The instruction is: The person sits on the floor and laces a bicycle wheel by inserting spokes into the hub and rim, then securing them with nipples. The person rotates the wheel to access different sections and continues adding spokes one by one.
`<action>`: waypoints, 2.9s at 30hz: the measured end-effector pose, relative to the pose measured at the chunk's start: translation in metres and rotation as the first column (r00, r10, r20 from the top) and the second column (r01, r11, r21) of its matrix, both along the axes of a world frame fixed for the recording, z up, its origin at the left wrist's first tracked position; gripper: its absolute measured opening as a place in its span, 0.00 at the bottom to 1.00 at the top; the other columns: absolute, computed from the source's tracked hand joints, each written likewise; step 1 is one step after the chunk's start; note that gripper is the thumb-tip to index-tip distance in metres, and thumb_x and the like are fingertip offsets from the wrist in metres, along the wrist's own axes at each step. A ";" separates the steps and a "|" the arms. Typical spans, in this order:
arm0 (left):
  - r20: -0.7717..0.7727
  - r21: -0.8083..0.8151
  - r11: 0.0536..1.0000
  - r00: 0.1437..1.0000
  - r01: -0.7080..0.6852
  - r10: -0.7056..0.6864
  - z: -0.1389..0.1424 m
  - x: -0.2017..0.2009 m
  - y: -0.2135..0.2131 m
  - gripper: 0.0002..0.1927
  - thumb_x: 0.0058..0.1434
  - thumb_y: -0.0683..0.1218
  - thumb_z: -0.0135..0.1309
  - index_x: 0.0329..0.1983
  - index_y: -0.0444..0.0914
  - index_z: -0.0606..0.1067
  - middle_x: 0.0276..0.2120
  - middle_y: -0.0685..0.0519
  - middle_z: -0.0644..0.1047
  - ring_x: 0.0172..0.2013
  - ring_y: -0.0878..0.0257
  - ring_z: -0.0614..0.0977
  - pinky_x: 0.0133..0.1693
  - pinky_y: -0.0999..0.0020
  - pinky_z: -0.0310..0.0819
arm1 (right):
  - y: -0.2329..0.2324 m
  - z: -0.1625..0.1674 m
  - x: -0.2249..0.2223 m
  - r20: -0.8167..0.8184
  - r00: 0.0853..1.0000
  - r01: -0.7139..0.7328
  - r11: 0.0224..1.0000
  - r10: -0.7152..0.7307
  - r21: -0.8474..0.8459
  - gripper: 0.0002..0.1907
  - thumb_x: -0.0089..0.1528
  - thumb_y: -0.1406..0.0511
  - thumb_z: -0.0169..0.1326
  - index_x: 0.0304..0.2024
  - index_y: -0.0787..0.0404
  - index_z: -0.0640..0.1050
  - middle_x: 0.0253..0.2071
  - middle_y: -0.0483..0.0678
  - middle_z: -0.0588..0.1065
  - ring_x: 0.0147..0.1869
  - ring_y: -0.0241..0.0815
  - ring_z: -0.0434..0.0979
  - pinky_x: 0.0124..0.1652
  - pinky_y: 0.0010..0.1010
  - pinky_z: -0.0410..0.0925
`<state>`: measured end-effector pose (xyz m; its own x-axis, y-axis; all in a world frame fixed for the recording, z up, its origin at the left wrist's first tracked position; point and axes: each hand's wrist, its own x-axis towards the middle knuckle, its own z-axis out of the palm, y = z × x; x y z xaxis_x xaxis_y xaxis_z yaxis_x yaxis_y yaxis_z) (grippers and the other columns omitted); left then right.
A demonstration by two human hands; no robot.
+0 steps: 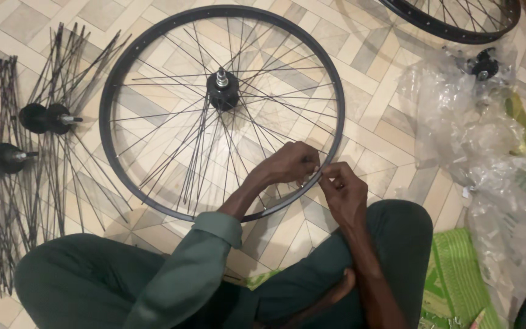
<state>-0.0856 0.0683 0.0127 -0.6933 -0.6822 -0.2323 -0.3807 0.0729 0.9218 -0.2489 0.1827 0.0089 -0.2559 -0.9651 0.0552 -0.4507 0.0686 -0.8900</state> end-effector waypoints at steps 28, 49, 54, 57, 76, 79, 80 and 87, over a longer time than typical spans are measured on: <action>0.039 -0.054 0.996 0.997 0.065 -0.063 0.014 0.002 0.007 0.14 0.68 0.47 0.47 0.54 0.37 0.66 0.27 0.46 0.78 0.26 0.56 0.83 0.29 0.59 0.75 | -0.005 -0.005 -0.007 0.426 0.904 -0.054 0.998 0.040 0.019 0.12 0.61 0.73 0.59 0.46 0.62 0.73 0.41 0.47 0.77 0.34 0.31 0.71 0.33 0.24 0.66; 0.115 -0.230 0.971 0.993 0.063 -0.037 0.015 0.000 0.015 0.18 0.70 0.50 0.43 0.60 0.41 0.63 0.26 0.48 0.78 0.30 0.50 0.82 0.34 0.52 0.71 | 0.002 -0.005 0.000 0.144 0.988 -0.055 0.998 0.048 0.041 0.05 0.65 0.68 0.57 0.44 0.62 0.76 0.19 0.39 0.68 0.22 0.27 0.64 0.24 0.22 0.58; 0.007 -0.235 0.969 0.997 0.071 -0.072 0.016 0.003 0.011 0.21 0.66 0.47 0.44 0.61 0.39 0.61 0.25 0.48 0.77 0.29 0.49 0.82 0.33 0.52 0.71 | 0.001 -0.003 0.000 0.197 0.977 -0.087 0.996 0.084 0.005 0.06 0.64 0.71 0.55 0.42 0.62 0.74 0.19 0.39 0.68 0.22 0.27 0.65 0.24 0.23 0.59; 0.051 -0.240 0.968 0.997 0.070 -0.060 0.019 0.002 0.012 0.21 0.67 0.49 0.44 0.62 0.39 0.60 0.23 0.47 0.77 0.29 0.49 0.81 0.33 0.51 0.71 | 0.000 -0.004 -0.002 0.273 0.958 -0.092 0.996 0.085 0.014 0.08 0.61 0.74 0.54 0.42 0.61 0.73 0.22 0.38 0.68 0.23 0.27 0.65 0.26 0.23 0.61; 0.181 -0.263 0.965 0.983 0.019 0.030 0.015 -0.001 0.019 0.28 0.69 0.50 0.43 0.71 0.41 0.58 0.31 0.42 0.80 0.35 0.43 0.83 0.39 0.48 0.73 | -0.002 -0.012 -0.003 0.328 0.944 -0.062 0.997 0.044 0.043 0.06 0.60 0.74 0.53 0.38 0.62 0.74 0.24 0.40 0.69 0.23 0.27 0.63 0.25 0.22 0.59; -0.044 -0.181 0.983 0.999 -0.001 -0.008 0.016 0.000 0.018 0.33 0.63 0.48 0.44 0.71 0.38 0.53 0.31 0.45 0.80 0.33 0.47 0.84 0.36 0.51 0.76 | -0.001 -0.012 -0.005 0.311 0.950 -0.047 0.997 0.024 0.067 0.06 0.59 0.74 0.53 0.38 0.62 0.74 0.23 0.41 0.69 0.22 0.28 0.63 0.25 0.23 0.59; 0.009 -0.195 0.981 1.000 0.014 -0.012 0.016 0.000 0.019 0.32 0.64 0.49 0.44 0.71 0.38 0.54 0.30 0.44 0.80 0.33 0.46 0.84 0.37 0.50 0.75 | -0.001 -0.013 -0.005 0.307 0.951 -0.045 0.996 0.019 0.077 0.06 0.59 0.74 0.53 0.39 0.61 0.74 0.22 0.42 0.68 0.22 0.28 0.62 0.24 0.23 0.59; 0.083 -0.201 0.980 0.996 0.002 0.015 0.016 -0.001 0.021 0.32 0.66 0.50 0.42 0.72 0.38 0.53 0.28 0.41 0.80 0.31 0.44 0.83 0.37 0.48 0.74 | -0.002 -0.017 -0.007 0.350 0.936 -0.057 0.998 0.042 0.033 0.05 0.59 0.75 0.52 0.37 0.62 0.74 0.26 0.42 0.71 0.23 0.28 0.63 0.24 0.22 0.60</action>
